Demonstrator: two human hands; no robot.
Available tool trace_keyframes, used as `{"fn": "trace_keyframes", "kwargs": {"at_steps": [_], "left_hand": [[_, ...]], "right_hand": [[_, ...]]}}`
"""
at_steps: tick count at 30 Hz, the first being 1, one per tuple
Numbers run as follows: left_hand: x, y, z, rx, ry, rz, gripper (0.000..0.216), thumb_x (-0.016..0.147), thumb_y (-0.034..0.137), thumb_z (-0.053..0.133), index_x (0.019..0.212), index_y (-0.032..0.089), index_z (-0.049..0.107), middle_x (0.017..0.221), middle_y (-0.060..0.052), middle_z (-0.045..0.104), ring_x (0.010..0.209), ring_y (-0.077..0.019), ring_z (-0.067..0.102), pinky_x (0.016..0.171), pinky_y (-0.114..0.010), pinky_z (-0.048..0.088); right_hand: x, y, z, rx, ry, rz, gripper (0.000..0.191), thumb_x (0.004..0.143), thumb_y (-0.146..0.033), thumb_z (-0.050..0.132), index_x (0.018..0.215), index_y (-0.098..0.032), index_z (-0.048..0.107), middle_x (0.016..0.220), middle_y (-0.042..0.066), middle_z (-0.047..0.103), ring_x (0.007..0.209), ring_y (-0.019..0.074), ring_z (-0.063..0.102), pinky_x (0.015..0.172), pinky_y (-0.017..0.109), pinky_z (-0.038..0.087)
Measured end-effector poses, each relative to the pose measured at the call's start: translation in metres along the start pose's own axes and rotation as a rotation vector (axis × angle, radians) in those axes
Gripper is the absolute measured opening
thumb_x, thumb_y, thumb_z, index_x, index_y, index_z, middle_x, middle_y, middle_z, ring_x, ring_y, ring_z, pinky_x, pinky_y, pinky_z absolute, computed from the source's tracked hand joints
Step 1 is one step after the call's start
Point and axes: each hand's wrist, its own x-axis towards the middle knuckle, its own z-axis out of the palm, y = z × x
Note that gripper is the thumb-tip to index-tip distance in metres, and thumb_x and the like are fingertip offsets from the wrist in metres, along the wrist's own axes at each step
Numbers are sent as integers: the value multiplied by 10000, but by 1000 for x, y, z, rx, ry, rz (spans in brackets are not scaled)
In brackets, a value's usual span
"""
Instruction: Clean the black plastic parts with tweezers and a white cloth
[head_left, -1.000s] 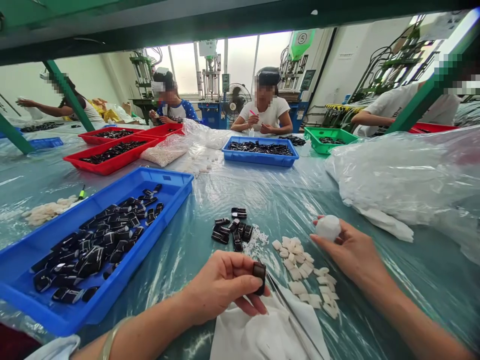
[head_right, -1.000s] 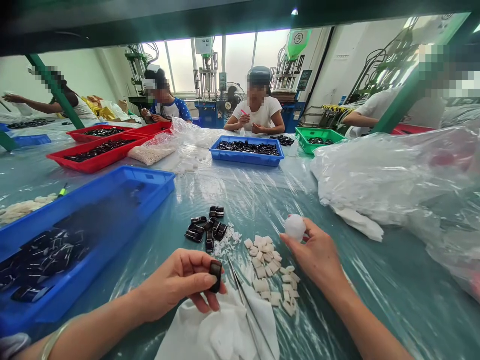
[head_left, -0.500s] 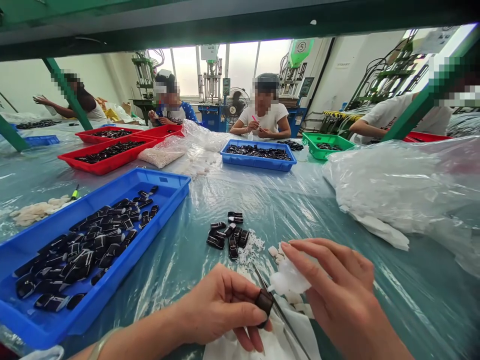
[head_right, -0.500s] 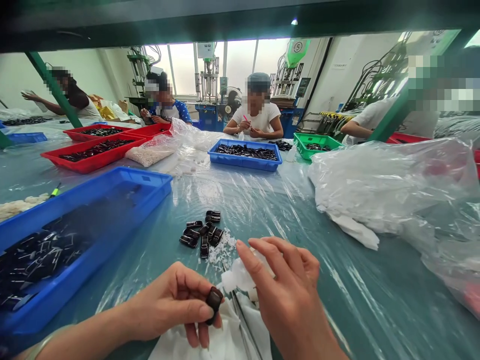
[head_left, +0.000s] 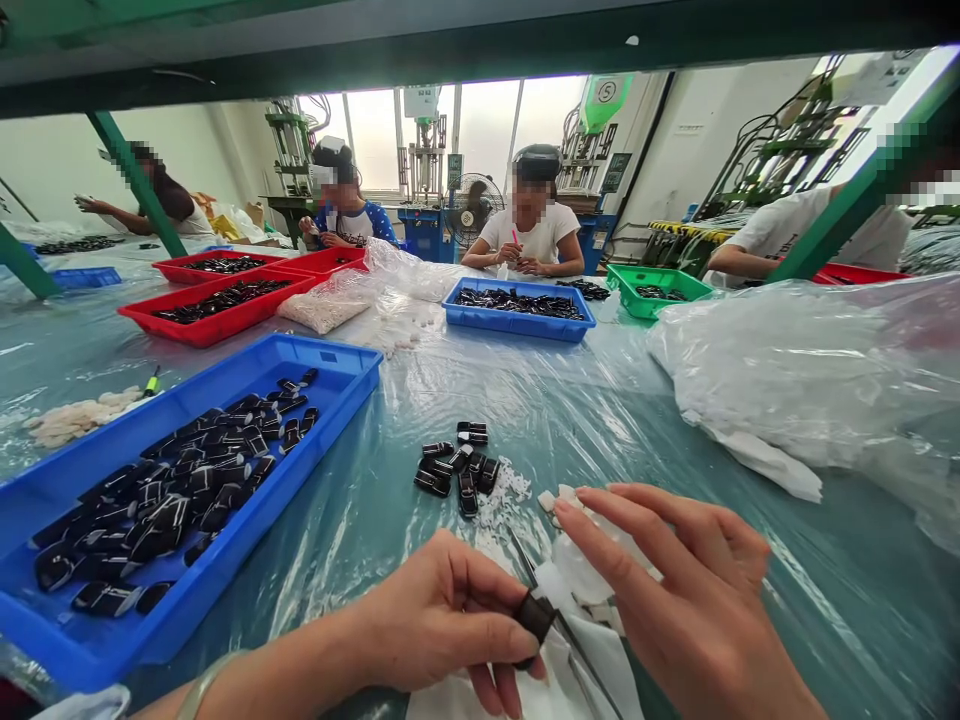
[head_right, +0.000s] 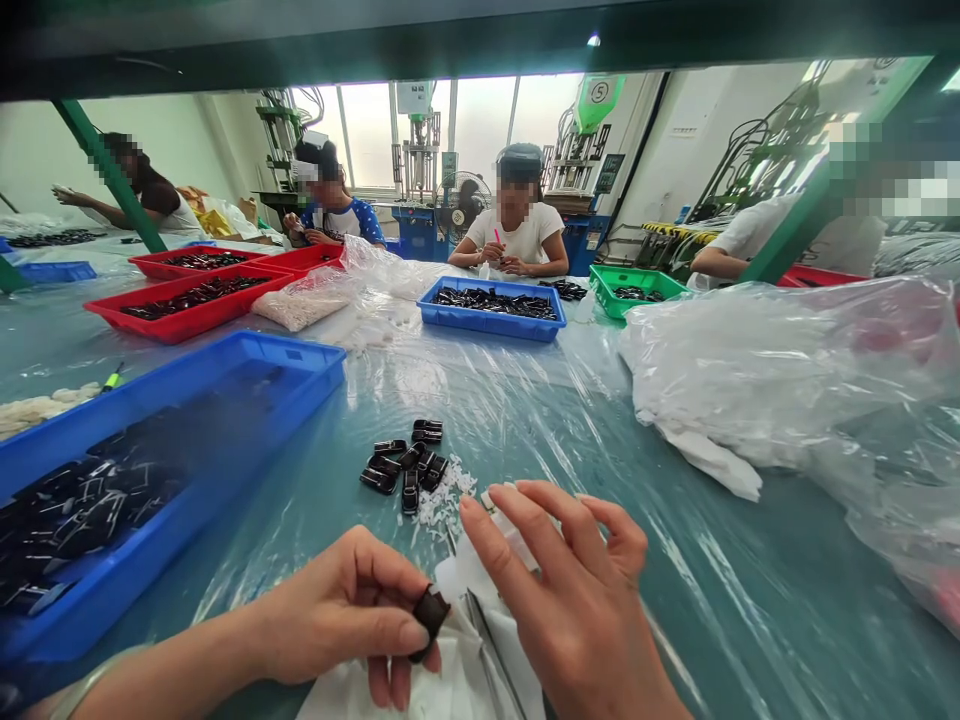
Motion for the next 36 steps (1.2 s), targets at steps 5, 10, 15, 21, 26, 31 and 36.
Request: {"fn": "trace_keyframes", "kwargs": {"at_steps": [5,10,15,21,26,31,36], "left_hand": [[-2,-1,0,1,-18,-9,202,704,282,660,754,93,707,564,-17,603,458,-68,567,483,-149,468],[-1,1,1,9,-8,-16,218,704,306,661,743,97,710,552,-17,597,439,-70,553,478,-157,462],[-1,2,1,11,-6,-26,249,687,340,679,731,97,710,545,-17,593,461,-85,562,476,-167,457],[-3,1,0,3,-18,-28,268,698,350,672,746,89,708,562,-18,593,477,-77,560,488,-163,457],[-4,0,-1,6,-27,-23,262,700,342,672,741,85,703,552,-20,589,480,-81,564,491,-166,461],[-3,0,-1,-8,-35,-21,268,679,353,692,741,93,705,579,-22,594,497,-92,569,485,-171,458],[-4,1,-1,-5,-47,-34,255,692,345,683,747,97,705,592,-18,592,494,-83,561,488,-168,455]], "right_hand": [[0,-1,-1,7,14,-10,289,941,-179,363,1063,-264,610,1003,36,678,970,211,559,834,428,313],[0,1,-1,45,-9,7,314,900,-104,399,1042,-282,616,1011,16,680,965,207,558,842,415,313],[0,7,-4,32,-54,-57,302,888,-118,421,1061,-288,601,1032,12,672,978,211,557,830,401,330],[-1,12,-5,38,-90,-96,325,870,-96,439,1083,-286,596,1070,15,660,1006,215,537,830,397,333],[-1,13,-5,56,-87,-106,322,865,-83,438,1063,-275,605,1068,20,660,1009,216,537,834,400,337],[1,11,-3,99,-66,-99,284,867,-99,450,1023,-269,617,1045,20,666,1011,212,543,829,385,354],[2,4,2,213,47,23,310,895,-90,392,939,-278,634,975,6,683,974,202,551,823,392,348]]}}
